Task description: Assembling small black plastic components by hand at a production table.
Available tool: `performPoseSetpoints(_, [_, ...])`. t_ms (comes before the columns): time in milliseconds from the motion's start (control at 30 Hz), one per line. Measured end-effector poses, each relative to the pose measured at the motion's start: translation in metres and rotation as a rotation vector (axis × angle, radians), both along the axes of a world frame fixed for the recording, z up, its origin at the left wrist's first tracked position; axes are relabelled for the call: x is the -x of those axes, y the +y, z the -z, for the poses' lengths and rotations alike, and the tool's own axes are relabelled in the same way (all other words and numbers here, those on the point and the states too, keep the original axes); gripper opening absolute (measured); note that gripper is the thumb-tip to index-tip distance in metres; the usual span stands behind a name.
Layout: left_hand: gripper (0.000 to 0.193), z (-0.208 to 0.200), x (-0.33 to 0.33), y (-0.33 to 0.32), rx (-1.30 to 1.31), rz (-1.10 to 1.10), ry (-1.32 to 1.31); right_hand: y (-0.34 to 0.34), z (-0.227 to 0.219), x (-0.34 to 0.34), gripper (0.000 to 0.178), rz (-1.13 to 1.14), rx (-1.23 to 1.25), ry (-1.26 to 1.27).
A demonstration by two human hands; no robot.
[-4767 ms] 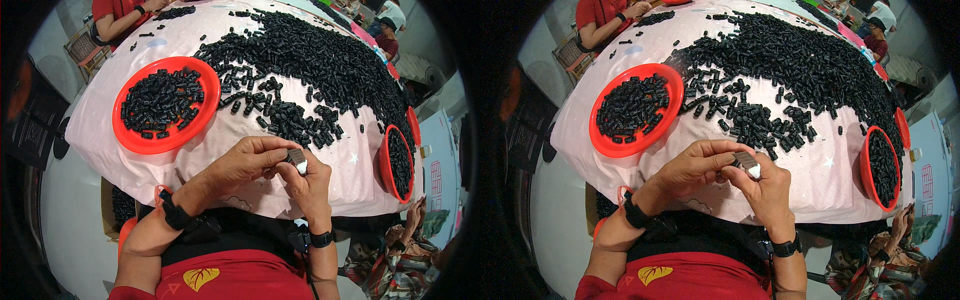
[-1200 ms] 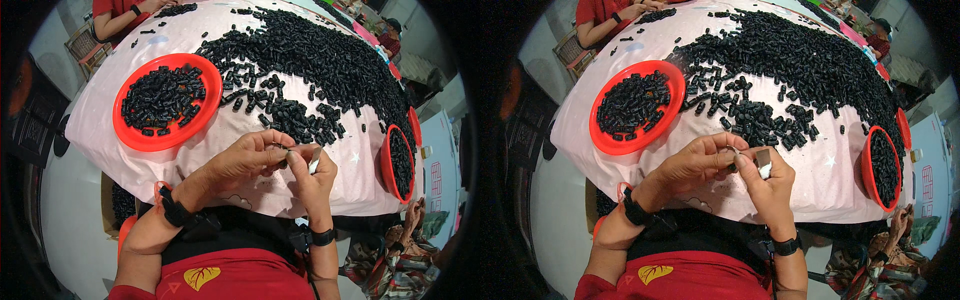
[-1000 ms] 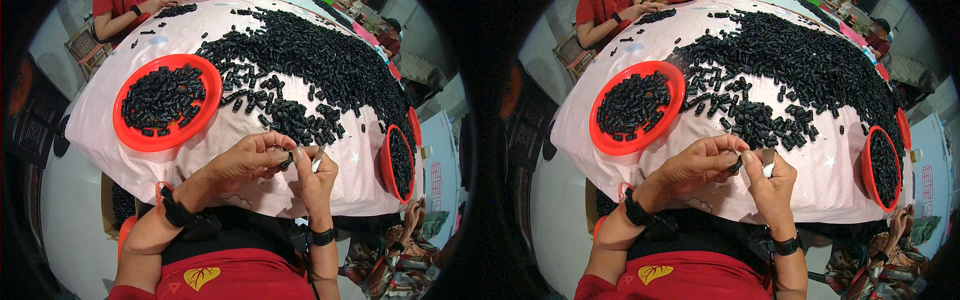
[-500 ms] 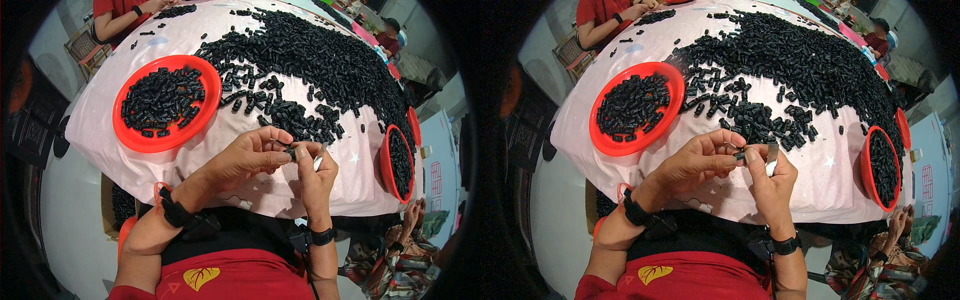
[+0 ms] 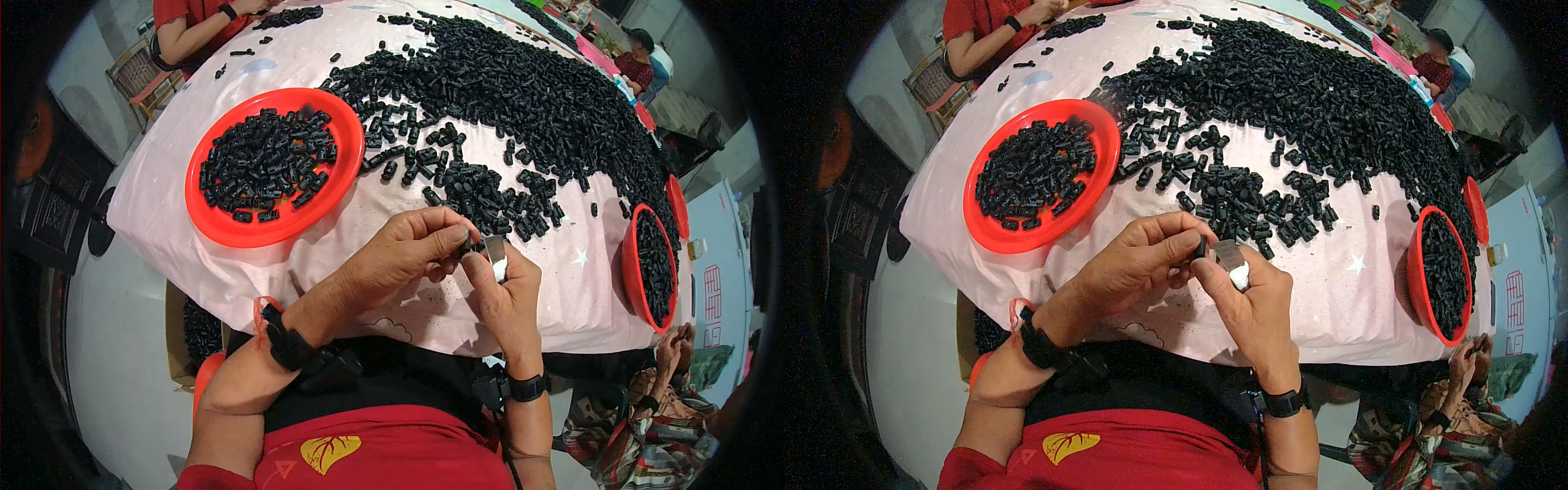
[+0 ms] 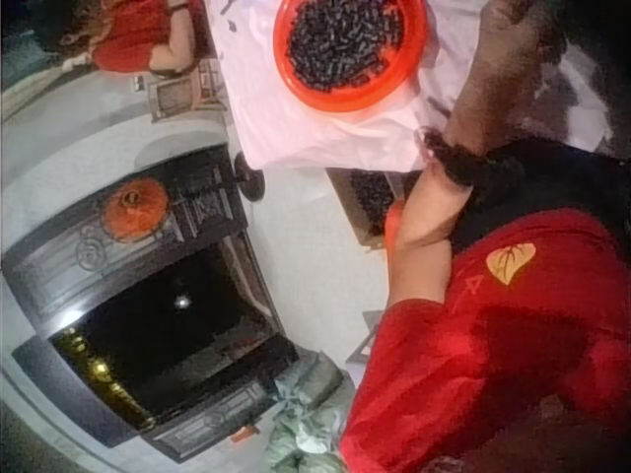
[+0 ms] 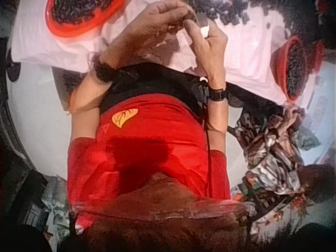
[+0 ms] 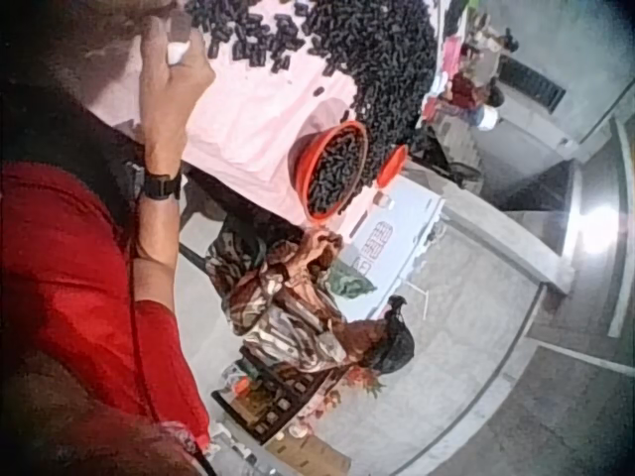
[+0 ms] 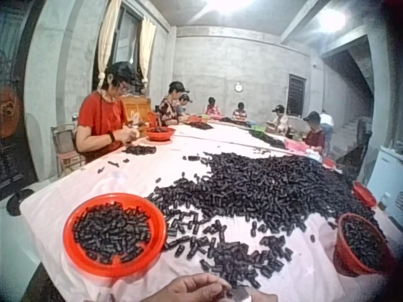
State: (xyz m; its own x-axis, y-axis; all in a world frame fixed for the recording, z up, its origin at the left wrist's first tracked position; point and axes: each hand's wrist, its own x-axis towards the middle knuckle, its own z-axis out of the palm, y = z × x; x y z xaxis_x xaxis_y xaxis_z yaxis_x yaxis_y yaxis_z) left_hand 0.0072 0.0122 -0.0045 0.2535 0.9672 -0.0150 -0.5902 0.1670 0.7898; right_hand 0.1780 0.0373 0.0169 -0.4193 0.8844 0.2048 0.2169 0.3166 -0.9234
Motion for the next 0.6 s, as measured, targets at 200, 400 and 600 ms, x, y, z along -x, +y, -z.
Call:
performPoseSetpoints(200, [0.025, -0.0035, -0.0015, -0.0013, 0.016, 0.032, 0.022, 0.0012, 0.0026, -0.0016, 0.023, -0.013, -0.005, -0.058])
performPoseSetpoints(400, [0.032, -0.0061, 0.0006, -0.0023, -0.005, 0.068, 0.036, 0.0014, 0.0045, -0.0012, 0.026, 0.014, -0.046, -0.087])
performPoseSetpoints(600, [0.035, -0.0055, 0.0012, -0.0025, -0.025, 0.085, 0.043, 0.0029, 0.0059, -0.0019, 0.028, 0.022, -0.12, -0.127])
